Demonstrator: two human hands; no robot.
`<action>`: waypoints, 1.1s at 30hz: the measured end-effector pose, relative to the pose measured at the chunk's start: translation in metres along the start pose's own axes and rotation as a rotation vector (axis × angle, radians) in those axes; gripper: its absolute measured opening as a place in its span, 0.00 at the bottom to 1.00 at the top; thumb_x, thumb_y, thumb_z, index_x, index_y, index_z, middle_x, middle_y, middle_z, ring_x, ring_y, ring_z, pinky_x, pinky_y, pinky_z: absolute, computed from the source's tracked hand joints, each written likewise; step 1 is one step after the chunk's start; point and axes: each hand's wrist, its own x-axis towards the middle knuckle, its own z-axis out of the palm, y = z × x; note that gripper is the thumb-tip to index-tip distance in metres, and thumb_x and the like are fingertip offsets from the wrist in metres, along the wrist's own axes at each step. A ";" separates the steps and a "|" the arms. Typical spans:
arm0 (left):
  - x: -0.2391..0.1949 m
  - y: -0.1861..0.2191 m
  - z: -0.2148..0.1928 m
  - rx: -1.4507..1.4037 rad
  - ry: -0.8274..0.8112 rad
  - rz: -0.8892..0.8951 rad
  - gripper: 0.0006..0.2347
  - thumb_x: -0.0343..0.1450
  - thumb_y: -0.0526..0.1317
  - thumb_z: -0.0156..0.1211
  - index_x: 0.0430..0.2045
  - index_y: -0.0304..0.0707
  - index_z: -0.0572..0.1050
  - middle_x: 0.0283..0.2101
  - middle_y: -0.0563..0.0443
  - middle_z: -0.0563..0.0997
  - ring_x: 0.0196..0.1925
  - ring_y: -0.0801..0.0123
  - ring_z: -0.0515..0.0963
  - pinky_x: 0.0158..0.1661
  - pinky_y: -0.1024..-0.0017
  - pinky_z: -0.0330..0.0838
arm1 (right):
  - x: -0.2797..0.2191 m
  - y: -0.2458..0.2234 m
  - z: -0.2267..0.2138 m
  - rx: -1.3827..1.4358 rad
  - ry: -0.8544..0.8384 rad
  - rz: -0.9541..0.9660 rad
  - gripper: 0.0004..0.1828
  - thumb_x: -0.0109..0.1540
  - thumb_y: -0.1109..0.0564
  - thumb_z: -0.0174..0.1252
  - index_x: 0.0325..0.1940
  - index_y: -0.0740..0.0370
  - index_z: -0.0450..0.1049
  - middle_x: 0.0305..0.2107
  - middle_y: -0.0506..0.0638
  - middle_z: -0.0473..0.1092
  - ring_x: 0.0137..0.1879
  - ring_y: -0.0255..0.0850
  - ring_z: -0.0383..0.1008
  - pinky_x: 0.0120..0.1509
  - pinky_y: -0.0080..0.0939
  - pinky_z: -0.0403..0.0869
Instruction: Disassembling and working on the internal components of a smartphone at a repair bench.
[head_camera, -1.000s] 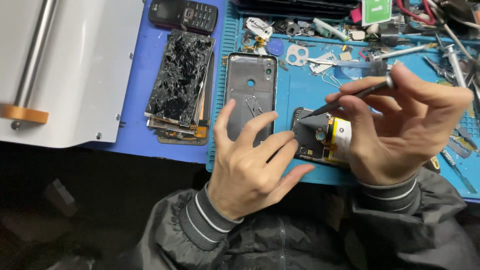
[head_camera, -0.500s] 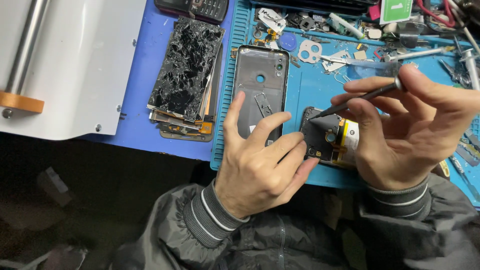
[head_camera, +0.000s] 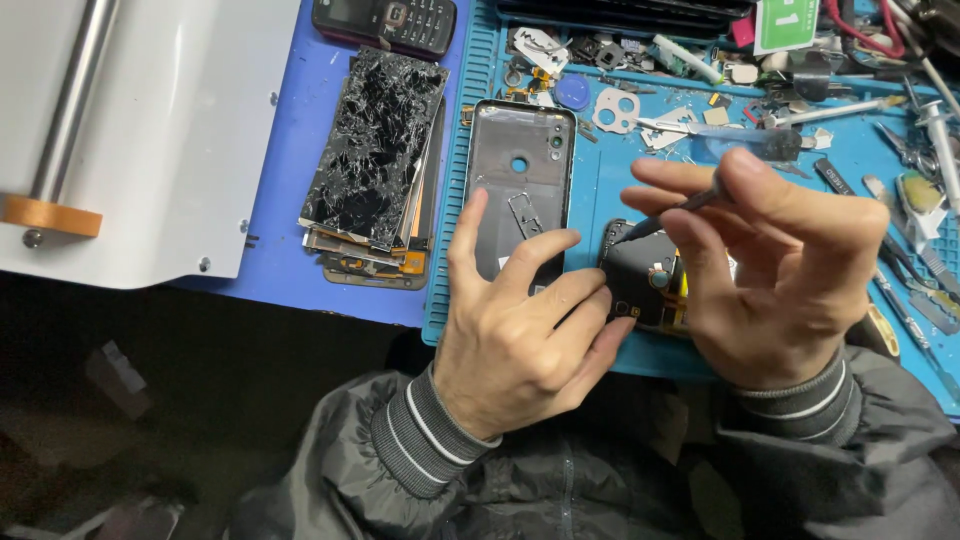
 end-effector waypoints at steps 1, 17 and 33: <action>0.000 0.000 0.000 0.001 0.000 -0.001 0.05 0.70 0.37 0.67 0.29 0.34 0.83 0.39 0.52 0.82 0.55 0.55 0.76 0.67 0.24 0.40 | 0.000 0.003 -0.001 0.002 -0.001 -0.001 0.30 0.70 0.81 0.54 0.66 0.66 0.47 0.55 0.71 0.67 0.64 0.62 0.79 0.68 0.54 0.87; 0.041 -0.004 -0.020 0.050 0.044 -0.018 0.07 0.63 0.35 0.67 0.32 0.38 0.81 0.37 0.55 0.84 0.50 0.55 0.78 0.65 0.40 0.55 | 0.010 0.005 0.014 0.177 0.147 0.075 0.29 0.59 0.75 0.60 0.61 0.62 0.64 0.57 0.59 0.74 0.57 0.44 0.80 0.60 0.37 0.82; 0.052 -0.020 0.012 -0.058 -0.022 -0.157 0.06 0.57 0.36 0.72 0.23 0.42 0.80 0.23 0.58 0.80 0.34 0.70 0.77 0.65 0.48 0.56 | 0.022 0.000 0.012 0.265 0.344 0.144 0.16 0.53 0.78 0.66 0.39 0.67 0.75 0.33 0.48 0.69 0.37 0.34 0.73 0.45 0.29 0.78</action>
